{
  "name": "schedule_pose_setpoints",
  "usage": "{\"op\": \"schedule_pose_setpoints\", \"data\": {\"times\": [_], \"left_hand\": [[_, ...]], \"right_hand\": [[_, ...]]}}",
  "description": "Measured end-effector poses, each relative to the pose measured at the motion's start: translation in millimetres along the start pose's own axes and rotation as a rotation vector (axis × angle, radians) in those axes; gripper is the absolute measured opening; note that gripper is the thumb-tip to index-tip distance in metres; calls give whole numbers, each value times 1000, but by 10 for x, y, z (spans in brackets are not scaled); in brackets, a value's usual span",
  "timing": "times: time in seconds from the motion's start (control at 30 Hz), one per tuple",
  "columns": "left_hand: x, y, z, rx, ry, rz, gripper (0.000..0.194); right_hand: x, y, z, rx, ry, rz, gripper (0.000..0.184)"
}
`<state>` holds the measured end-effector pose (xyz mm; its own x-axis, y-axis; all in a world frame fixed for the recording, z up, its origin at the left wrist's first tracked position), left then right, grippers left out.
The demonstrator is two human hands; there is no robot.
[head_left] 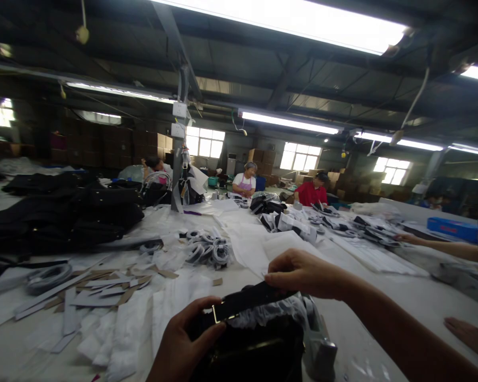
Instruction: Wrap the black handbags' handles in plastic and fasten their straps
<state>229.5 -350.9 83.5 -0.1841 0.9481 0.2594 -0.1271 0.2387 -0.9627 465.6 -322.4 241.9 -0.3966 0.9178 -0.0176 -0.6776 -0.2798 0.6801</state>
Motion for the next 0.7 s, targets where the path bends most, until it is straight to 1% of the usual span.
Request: {"op": "schedule_pose_setpoints", "data": {"times": [0.07,0.17,0.27,0.37,0.43,0.53,0.7], "left_hand": [[2,10,3,-8,16,4,34],[6,41,21,-29,12,2,36],[17,86,53,-35,-61,-55,35],[31,129,71,0,-55,-109,35],[36,150,71,18,-37,-81,38],[30,147,66,30,-33,-26,43],[-19,59,52,27,-29,-10,37]], "right_hand": [[13,32,-22,-47,6,26,33],[26,110,-48,-213,-12,77,32],[29,188,-47,-418,-50,112,31],[21,243,-40,-574,-74,111,30],[13,270,-41,-631,-80,112,29],[4,304,-33,-657,-65,149,27],[0,353,9,-727,-46,185,28]]}}
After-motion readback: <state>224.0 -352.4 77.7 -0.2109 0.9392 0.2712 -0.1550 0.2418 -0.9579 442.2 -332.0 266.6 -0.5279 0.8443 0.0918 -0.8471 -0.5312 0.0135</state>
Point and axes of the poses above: each hand's wrist, its own x-axis towards the middle knuckle, its own z-axis out of the back of the hand, y = z × x, the point moved 1 cm from there along x, towards the middle knuckle, and after that the axes turned 10 degrees about -y, right-handed, at the moved point
